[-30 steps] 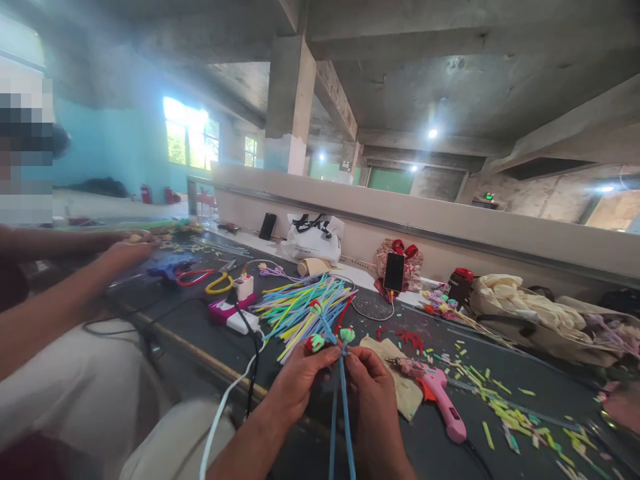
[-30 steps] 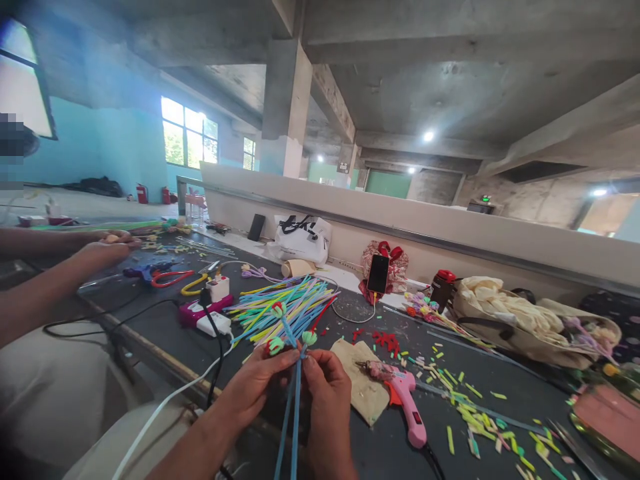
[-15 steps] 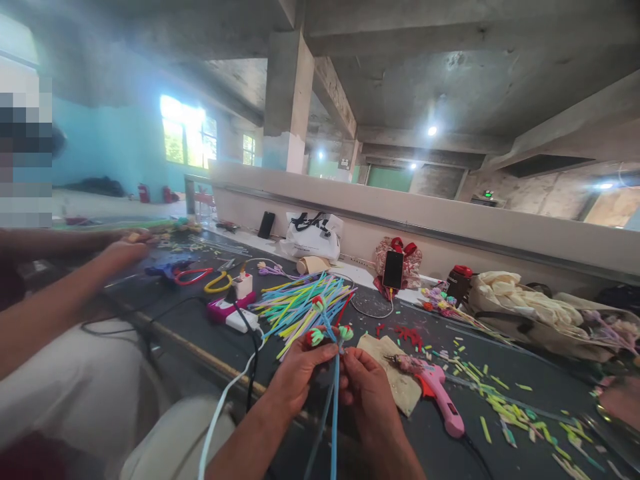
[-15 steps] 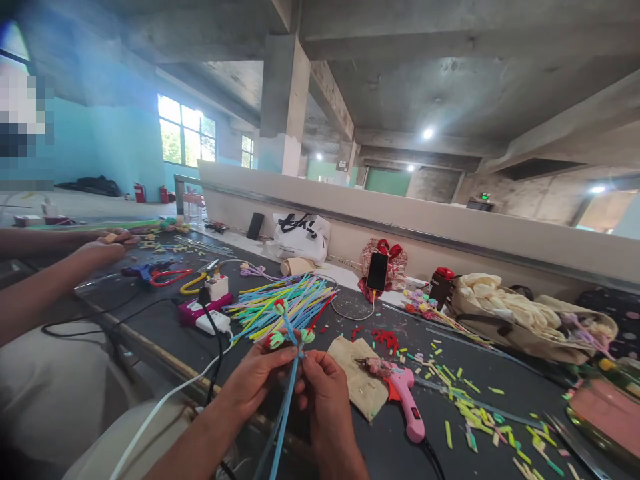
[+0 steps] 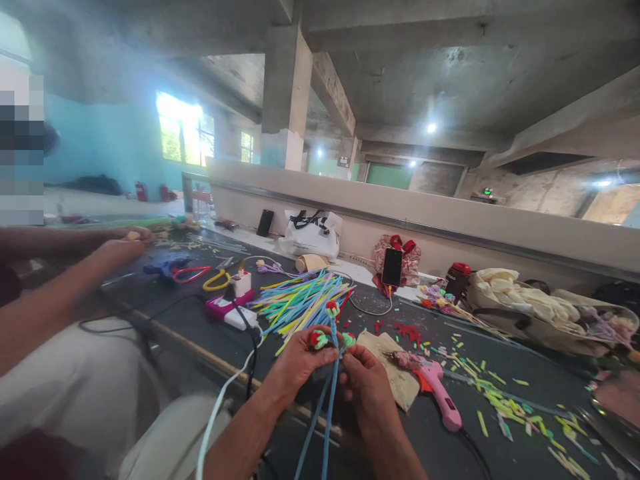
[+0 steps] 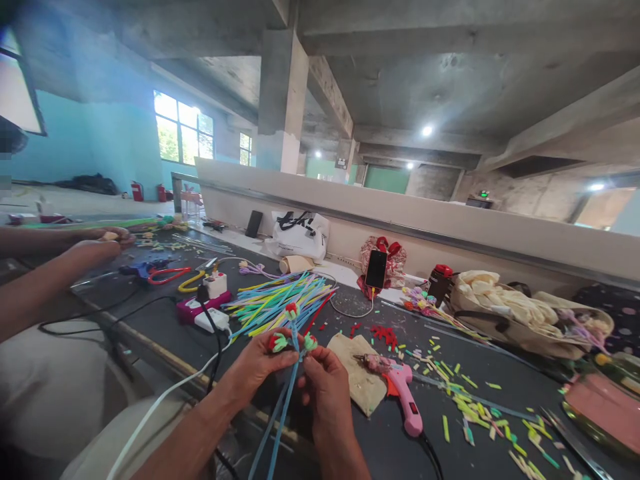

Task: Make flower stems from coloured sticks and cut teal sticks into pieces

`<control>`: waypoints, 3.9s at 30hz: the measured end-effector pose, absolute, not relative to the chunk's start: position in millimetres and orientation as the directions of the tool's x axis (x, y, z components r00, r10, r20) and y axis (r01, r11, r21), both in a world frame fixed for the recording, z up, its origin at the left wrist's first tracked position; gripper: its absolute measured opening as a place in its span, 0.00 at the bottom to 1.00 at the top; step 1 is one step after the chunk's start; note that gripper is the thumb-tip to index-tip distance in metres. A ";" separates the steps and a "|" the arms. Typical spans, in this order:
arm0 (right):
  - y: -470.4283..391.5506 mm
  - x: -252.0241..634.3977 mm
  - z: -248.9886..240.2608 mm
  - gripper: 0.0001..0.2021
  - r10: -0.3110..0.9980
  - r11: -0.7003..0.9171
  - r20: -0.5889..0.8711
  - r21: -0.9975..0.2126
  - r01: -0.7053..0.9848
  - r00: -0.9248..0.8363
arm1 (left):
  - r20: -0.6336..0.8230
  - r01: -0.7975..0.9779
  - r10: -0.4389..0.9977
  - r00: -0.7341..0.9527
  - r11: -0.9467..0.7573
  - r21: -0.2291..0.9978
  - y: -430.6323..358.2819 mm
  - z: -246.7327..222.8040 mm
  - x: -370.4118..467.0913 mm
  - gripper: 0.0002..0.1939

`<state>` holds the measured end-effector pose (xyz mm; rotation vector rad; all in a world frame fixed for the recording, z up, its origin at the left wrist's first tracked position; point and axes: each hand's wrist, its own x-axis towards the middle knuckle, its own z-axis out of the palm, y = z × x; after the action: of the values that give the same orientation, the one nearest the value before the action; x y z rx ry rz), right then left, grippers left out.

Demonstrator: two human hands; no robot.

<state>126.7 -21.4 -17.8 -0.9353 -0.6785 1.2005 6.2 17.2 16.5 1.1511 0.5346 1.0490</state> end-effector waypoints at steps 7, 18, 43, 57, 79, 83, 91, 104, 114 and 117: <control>-17.1 119.4 -18.9 0.17 0.944 0.085 -0.062 -0.902 -0.423 0.324 | 0.134 -0.396 0.937 0.323 0.006 0.918 15.3 16.0 12.2 0.11; -29.6 110.5 4.0 0.09 0.912 0.161 0.041 -0.951 -0.265 0.407 | 0.160 -0.331 0.939 0.306 -0.053 0.942 21.9 8.4 14.0 0.12; -13.4 112.6 -13.8 0.14 0.950 0.123 -0.092 -0.766 -0.630 0.297 | 0.029 -0.425 0.953 0.302 0.107 0.899 10.1 8.5 33.0 0.13; -15.0 114.5 -9.4 0.13 0.949 0.145 -0.064 -0.780 -0.609 0.308 | 0.111 -0.546 0.913 0.392 0.134 0.827 9.5 -4.9 38.5 0.10; -13.5 112.3 -8.2 0.10 0.979 0.110 -0.038 -0.727 -0.678 0.199 | -0.053 -0.566 0.913 0.405 0.295 0.769 14.7 -3.0 35.2 0.08; -13.5 114.9 -8.5 0.11 0.966 0.127 -0.057 -0.746 -0.654 0.253 | -0.053 -0.555 0.914 0.402 0.290 0.780 14.1 -2.2 34.8 0.09; -10.2 118.2 -9.5 0.12 0.940 0.097 -0.117 -0.811 -0.577 0.322 | -0.018 -0.547 0.939 0.342 0.215 0.809 13.5 -5.2 40.1 0.15; -16.7 117.3 -5.9 0.11 0.927 0.161 -0.026 -0.874 -0.459 0.375 | 0.028 -0.562 0.955 0.295 0.150 0.814 13.8 -2.3 37.7 0.12; -17.0 118.5 -9.8 0.08 0.935 0.151 -0.011 -0.892 -0.426 0.354 | -0.005 -0.525 0.945 0.328 0.186 0.831 15.9 -6.4 36.1 0.11; -16.0 120.4 -12.6 0.07 0.937 0.154 -0.003 -0.894 -0.421 0.349 | -0.010 -0.513 0.942 0.336 0.192 0.837 15.6 -6.7 36.2 0.11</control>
<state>120.4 -16.0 -12.6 -0.9624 -0.6657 1.0835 36.2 15.6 -6.7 0.8538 0.6131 1.1161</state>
